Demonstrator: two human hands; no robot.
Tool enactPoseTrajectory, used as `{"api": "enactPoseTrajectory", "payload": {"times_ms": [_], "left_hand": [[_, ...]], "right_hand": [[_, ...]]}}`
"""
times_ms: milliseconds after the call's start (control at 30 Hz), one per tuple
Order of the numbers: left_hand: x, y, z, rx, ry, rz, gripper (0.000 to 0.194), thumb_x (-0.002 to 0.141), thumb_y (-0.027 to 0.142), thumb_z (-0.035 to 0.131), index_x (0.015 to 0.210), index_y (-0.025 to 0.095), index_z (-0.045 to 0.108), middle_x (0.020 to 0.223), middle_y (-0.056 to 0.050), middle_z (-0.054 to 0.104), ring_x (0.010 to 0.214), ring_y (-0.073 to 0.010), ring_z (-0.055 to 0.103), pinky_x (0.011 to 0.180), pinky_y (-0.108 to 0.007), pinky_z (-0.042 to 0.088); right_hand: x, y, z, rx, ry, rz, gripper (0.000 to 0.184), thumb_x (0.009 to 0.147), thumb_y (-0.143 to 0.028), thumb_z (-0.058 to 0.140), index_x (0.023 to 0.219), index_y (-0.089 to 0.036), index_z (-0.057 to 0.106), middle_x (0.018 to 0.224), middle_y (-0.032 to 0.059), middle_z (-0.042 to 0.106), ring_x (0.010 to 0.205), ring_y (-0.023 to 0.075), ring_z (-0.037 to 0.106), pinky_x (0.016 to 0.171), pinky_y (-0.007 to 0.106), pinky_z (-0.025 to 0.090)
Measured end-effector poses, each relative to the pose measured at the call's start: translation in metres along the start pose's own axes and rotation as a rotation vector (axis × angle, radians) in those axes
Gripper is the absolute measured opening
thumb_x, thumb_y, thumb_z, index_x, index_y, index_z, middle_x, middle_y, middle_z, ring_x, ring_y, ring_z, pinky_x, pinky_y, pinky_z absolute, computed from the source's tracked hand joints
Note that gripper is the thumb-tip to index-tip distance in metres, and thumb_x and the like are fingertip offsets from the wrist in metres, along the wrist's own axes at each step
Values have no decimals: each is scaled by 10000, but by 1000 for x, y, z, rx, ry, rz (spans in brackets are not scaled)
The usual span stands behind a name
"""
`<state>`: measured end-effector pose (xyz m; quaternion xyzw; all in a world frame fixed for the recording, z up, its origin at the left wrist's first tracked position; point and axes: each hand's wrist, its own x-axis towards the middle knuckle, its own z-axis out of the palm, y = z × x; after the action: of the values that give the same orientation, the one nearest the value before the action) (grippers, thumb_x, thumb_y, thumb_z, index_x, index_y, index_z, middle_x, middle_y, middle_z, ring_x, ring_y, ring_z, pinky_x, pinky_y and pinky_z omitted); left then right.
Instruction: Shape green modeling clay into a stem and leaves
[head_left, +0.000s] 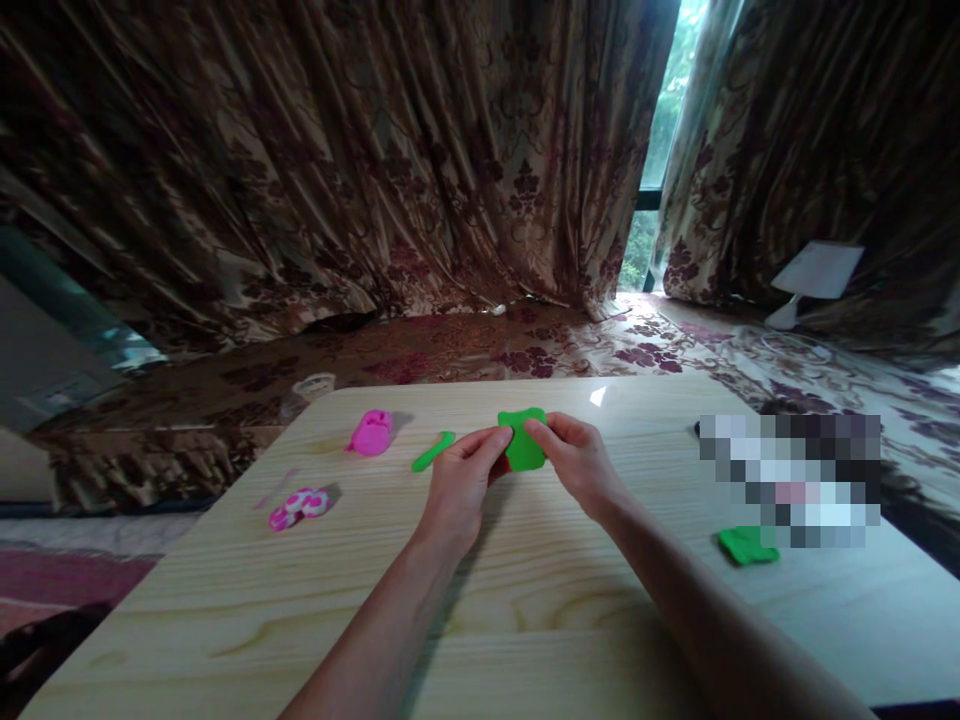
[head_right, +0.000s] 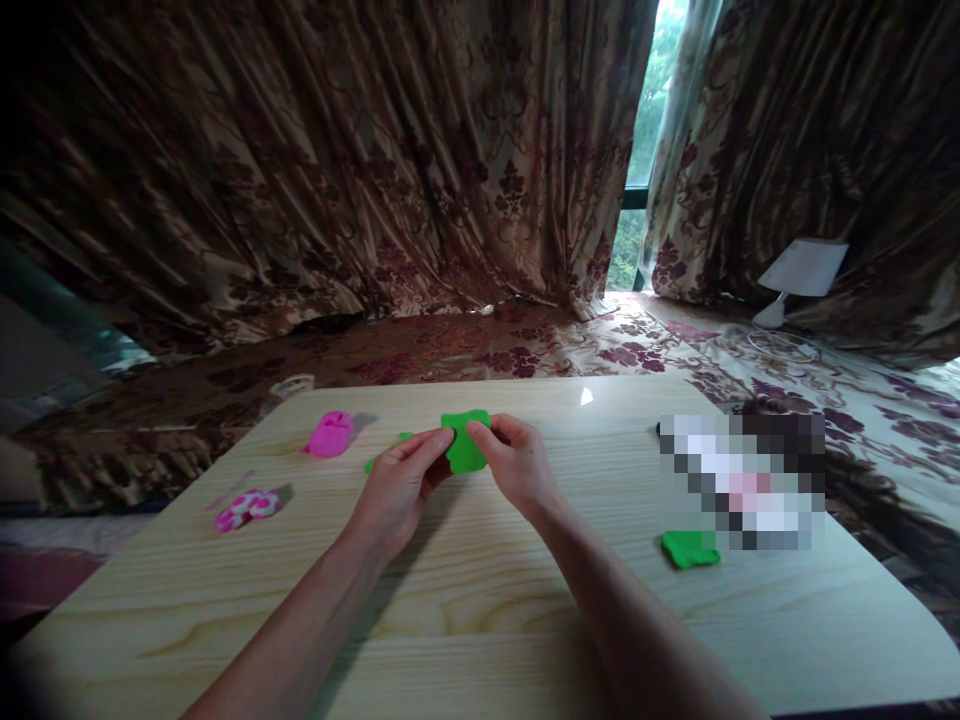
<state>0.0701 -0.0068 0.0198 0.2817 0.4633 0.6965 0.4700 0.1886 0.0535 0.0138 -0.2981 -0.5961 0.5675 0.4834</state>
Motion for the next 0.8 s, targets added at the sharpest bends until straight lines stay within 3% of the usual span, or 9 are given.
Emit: {"api": "enactPoseTrajectory", "payload": {"times_ms": [133,367,533,667,800], "left_hand": [[1,3,-2,-48,21,11,254,638,325,749,811,145,705,763,-24,706,687,-129,620,699,-267,489],[-2,5,-2,-48,-89,-73,244,696,311,709,866,137,693,818,-44,698,709,-126,618,652,-235,498],[-2,5,-3,-25,-70,-61,247,679,264,726,881,126,689,835,-52,690,724,-124,615,679,-238,498],[-1,5,-4,-43,-16,-51,225,655,256,746,834,131,693,818,-37,684,706,-107,601,661,-223,496],[0,5,-3,-65,8,-40,239,648,265,753,845,142,698,832,-36,686,706,-107,602,642,-217,499]], "right_hand": [[0,-4,-1,-25,-18,19,346,817,-429,529,637,-140,592,543,-18,508,530,98,467,506,220,376],[0,-6,1,-23,22,-13,267,803,-389,557,729,-140,615,584,-16,537,548,101,483,520,223,397],[-2,-7,2,-45,-33,6,273,798,-392,566,739,-136,640,624,-2,578,571,107,500,533,226,404],[-2,-7,2,-73,25,-15,241,788,-365,586,721,-141,643,578,-17,555,546,99,483,519,218,378],[-1,-5,0,-56,54,-28,332,839,-392,514,632,-145,593,531,-22,507,526,98,460,528,230,370]]}}
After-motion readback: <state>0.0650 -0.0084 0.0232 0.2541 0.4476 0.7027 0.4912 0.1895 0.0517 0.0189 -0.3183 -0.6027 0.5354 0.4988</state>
